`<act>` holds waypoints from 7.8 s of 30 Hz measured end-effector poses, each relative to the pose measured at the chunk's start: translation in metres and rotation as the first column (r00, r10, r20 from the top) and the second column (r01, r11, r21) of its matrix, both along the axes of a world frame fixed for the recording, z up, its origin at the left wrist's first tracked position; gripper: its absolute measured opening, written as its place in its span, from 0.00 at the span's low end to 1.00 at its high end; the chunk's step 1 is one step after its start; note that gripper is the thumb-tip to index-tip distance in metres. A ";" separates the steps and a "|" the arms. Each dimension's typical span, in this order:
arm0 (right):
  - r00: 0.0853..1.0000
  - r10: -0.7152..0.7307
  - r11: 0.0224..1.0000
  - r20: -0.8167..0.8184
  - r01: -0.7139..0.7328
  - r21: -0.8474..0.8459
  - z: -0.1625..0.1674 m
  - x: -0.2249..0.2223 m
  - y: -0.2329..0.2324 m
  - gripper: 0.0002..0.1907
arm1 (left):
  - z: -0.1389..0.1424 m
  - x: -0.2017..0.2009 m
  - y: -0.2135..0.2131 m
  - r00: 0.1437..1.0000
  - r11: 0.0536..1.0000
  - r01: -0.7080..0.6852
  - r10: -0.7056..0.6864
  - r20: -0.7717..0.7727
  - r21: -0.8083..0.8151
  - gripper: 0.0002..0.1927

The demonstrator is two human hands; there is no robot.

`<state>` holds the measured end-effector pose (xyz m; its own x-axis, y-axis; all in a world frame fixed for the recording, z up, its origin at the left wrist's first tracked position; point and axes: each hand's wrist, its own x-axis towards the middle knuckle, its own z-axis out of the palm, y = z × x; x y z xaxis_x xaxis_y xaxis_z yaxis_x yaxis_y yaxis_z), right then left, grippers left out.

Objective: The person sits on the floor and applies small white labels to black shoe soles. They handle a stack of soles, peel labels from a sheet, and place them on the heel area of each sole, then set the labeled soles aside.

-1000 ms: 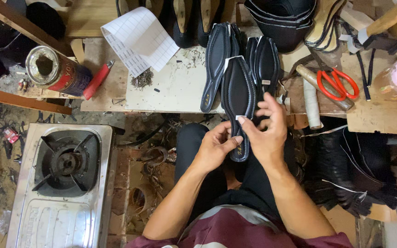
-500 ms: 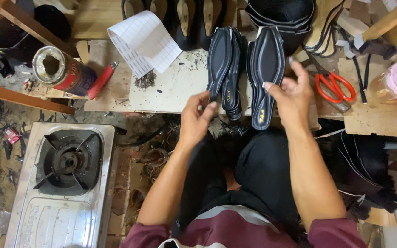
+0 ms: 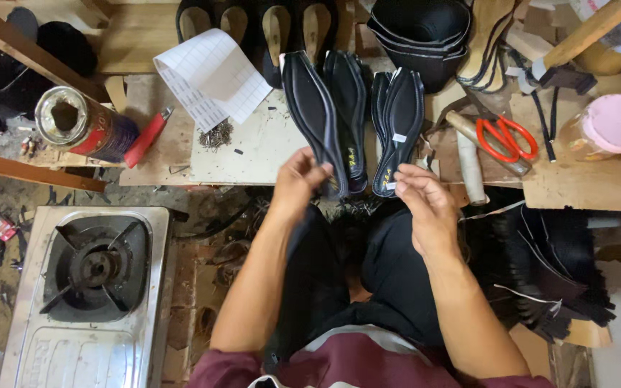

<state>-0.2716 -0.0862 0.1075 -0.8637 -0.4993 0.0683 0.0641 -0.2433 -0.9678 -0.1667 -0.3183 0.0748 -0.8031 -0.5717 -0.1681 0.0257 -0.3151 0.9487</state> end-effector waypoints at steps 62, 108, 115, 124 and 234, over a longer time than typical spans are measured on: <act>0.907 0.020 0.903 -0.420 0.164 0.397 0.021 0.008 -0.025 0.26 | 0.058 0.020 -0.116 0.876 0.811 -0.481 0.464 -0.135 -0.333 0.40; 0.840 0.465 0.864 -0.280 -0.361 0.351 0.020 0.079 0.043 0.14 | 0.042 0.119 0.043 0.915 0.956 -0.194 0.258 -0.310 0.222 0.25; 0.943 0.275 0.950 -0.187 -0.236 0.203 0.011 0.082 0.032 0.14 | 0.038 0.123 0.078 0.988 0.923 -0.024 0.081 -0.135 0.384 0.49; 0.923 0.256 0.938 -0.289 -0.165 0.304 0.024 0.083 0.012 0.14 | -0.005 0.137 0.097 0.994 0.911 0.103 -0.105 -0.018 0.398 0.15; 0.920 0.246 0.968 -0.306 -0.219 0.120 0.036 0.095 0.045 0.27 | 0.149 0.057 -0.018 0.994 0.682 -0.111 0.076 -0.081 -0.723 0.14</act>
